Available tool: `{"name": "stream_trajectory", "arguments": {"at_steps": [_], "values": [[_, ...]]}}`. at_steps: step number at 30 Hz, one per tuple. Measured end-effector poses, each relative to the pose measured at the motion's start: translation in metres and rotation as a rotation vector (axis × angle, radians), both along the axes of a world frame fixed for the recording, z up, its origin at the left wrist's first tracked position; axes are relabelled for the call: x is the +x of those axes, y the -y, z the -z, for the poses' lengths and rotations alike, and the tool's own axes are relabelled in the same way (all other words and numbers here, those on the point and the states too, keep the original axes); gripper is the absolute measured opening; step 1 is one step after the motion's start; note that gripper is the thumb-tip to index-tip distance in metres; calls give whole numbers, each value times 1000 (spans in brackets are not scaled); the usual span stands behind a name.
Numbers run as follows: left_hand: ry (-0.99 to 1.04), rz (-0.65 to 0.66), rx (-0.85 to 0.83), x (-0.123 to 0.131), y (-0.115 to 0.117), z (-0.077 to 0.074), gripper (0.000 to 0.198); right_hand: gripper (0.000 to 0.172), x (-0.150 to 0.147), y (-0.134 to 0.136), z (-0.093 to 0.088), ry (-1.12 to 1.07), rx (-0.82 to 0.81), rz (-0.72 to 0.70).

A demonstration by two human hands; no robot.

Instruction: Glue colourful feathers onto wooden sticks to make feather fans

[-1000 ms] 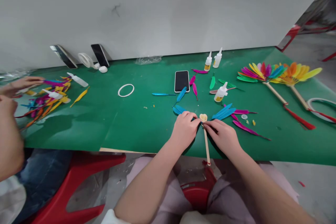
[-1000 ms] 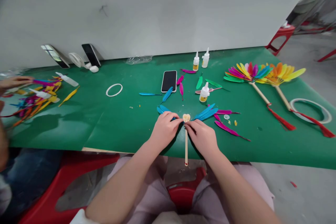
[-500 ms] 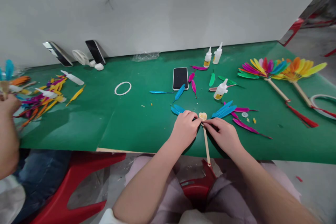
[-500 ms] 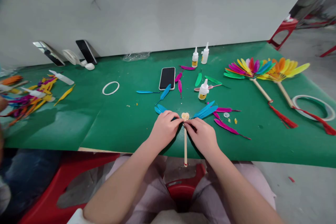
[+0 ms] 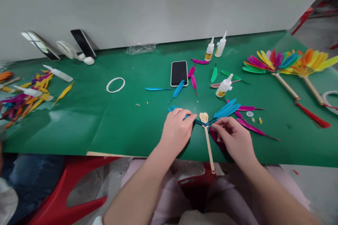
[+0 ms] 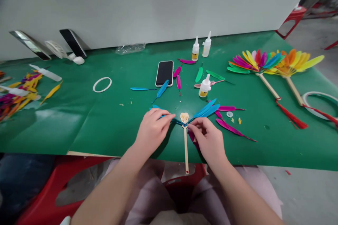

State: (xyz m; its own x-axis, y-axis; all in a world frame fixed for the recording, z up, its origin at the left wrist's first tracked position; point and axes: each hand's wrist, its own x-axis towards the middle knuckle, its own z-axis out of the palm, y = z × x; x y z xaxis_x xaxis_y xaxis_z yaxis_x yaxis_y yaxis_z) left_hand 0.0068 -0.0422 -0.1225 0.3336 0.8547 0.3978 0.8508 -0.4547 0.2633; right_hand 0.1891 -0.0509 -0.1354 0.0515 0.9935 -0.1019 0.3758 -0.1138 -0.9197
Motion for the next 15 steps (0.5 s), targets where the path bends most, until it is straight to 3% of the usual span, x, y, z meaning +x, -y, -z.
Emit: {"name": "stream_trajectory", "arguments": {"at_steps": [5,10,15], "values": [[114,-226,-74,-28,-10,-3,20,21,10,5,-9,255,152,27],[157,-380,-285,-41,-15,1,34,20,15,3,-2,451,422,-186],[317,-462,-392,-38,-19,5,40,25,8,2,6,592,437,-338]]}}
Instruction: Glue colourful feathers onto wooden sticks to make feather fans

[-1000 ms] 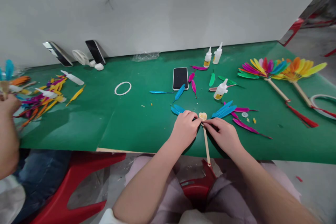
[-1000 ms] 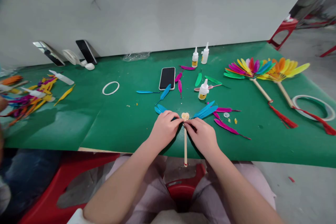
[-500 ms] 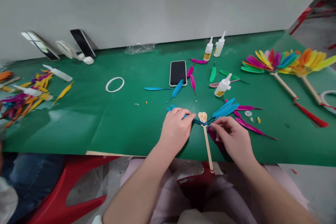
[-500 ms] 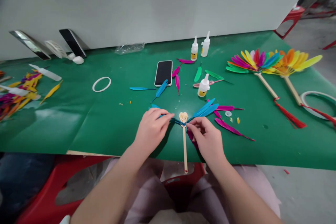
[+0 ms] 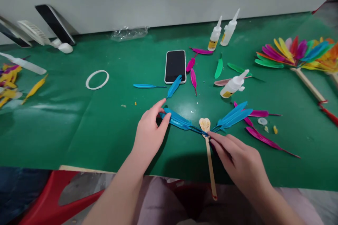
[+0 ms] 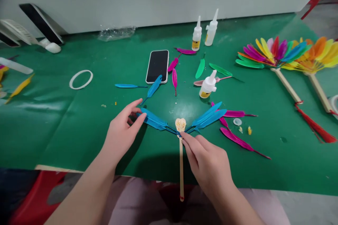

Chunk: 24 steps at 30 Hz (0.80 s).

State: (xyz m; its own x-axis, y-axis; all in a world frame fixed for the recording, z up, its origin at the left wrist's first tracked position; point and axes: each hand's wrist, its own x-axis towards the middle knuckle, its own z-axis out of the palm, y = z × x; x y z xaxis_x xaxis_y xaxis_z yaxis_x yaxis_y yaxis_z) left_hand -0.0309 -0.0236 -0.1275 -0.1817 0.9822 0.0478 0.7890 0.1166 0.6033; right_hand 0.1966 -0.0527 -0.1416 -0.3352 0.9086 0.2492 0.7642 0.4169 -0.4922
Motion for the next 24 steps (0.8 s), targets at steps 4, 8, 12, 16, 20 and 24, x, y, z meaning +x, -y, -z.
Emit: {"name": "stream_trajectory", "arguments": {"at_steps": [4,8,12,16,20,24], "values": [[86,-87,-65,2,-6,0,44,22,-3,-2,2,7,15,-45],[114,-113,-90,5,-10,-2,45,21,-4,-5,2,42,21,-64],[116,-125,-103,7,-12,-3,45,22,-4,-5,1,69,39,-62],[110,-126,-100,8,-12,-4,45,22,-5,-4,1,95,37,-52],[101,-114,-79,8,-13,-3,44,21,-8,-5,1,121,47,-40],[86,-95,-41,8,-14,0,44,21,-9,-5,1,160,88,-19]]}}
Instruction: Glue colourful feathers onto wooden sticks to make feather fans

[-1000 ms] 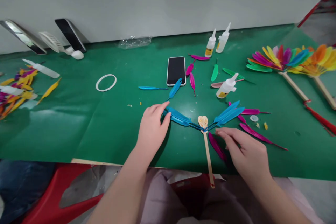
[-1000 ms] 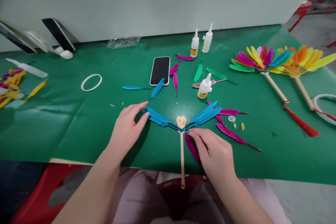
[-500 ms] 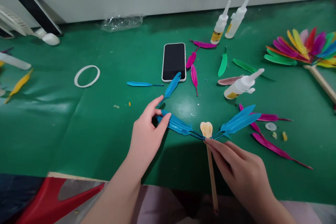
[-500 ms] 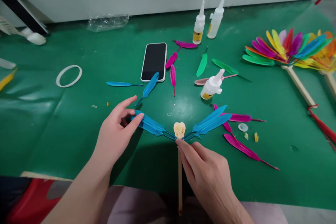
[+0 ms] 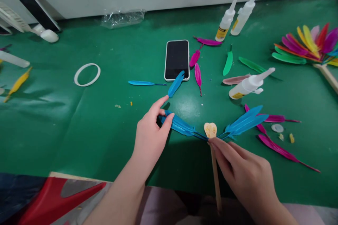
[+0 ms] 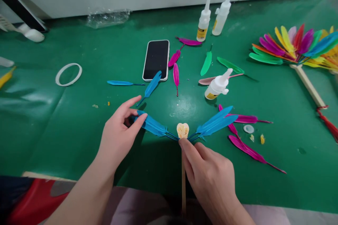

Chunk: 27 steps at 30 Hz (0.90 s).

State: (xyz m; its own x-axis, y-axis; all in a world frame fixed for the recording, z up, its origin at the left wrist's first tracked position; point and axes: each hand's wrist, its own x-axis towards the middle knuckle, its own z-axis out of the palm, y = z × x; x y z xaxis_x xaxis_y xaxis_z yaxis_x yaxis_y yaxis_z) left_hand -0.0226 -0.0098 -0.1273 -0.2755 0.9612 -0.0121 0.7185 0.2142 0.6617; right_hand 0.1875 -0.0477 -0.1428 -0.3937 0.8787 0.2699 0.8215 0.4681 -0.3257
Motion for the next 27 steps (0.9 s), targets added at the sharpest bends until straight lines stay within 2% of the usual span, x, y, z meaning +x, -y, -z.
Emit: {"name": "stream_trajectory", "arguments": {"at_steps": [11,17,27], "values": [[-10,3,2,0,0,0,43,19,-2,-1,1,46,55,25],[-4,11,5,0,1,2,43,17,2,-2,3,-107,-47,24],[-19,17,-11,0,1,1,41,11,2,-6,-4,-338,-253,169]]}}
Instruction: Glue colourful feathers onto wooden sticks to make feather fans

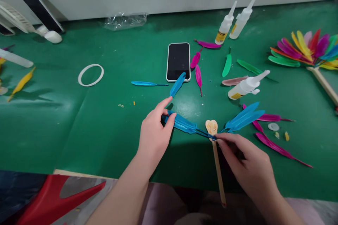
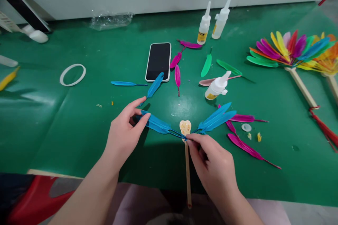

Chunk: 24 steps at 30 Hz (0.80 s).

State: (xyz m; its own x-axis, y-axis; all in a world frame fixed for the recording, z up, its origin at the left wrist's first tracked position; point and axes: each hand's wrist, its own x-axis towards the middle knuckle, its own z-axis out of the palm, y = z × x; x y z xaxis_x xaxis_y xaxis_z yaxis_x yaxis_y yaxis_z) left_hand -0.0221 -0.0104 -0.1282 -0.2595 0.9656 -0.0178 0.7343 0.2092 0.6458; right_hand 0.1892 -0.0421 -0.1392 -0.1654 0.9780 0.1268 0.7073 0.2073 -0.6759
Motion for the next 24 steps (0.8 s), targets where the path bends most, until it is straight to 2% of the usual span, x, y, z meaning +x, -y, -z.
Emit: {"name": "stream_trajectory", "arguments": {"at_steps": [5,10,13,16,19,22,24], "values": [[-41,34,73,-1,3,1,40,15,5,4,0,-79,-106,228],[-156,57,330,-1,11,-5,35,19,9,5,-5,-205,-219,309],[-189,99,437,3,17,-9,30,17,14,4,-6,-250,-204,355],[-187,197,534,12,24,-9,26,18,23,1,-5,-297,-151,379],[-125,350,580,24,34,-7,22,28,35,-1,-7,-194,-45,300],[-48,473,568,35,43,-6,15,42,44,4,-13,68,14,85],[-18,500,536,39,47,-6,11,40,45,12,-16,225,-8,-15]]}}
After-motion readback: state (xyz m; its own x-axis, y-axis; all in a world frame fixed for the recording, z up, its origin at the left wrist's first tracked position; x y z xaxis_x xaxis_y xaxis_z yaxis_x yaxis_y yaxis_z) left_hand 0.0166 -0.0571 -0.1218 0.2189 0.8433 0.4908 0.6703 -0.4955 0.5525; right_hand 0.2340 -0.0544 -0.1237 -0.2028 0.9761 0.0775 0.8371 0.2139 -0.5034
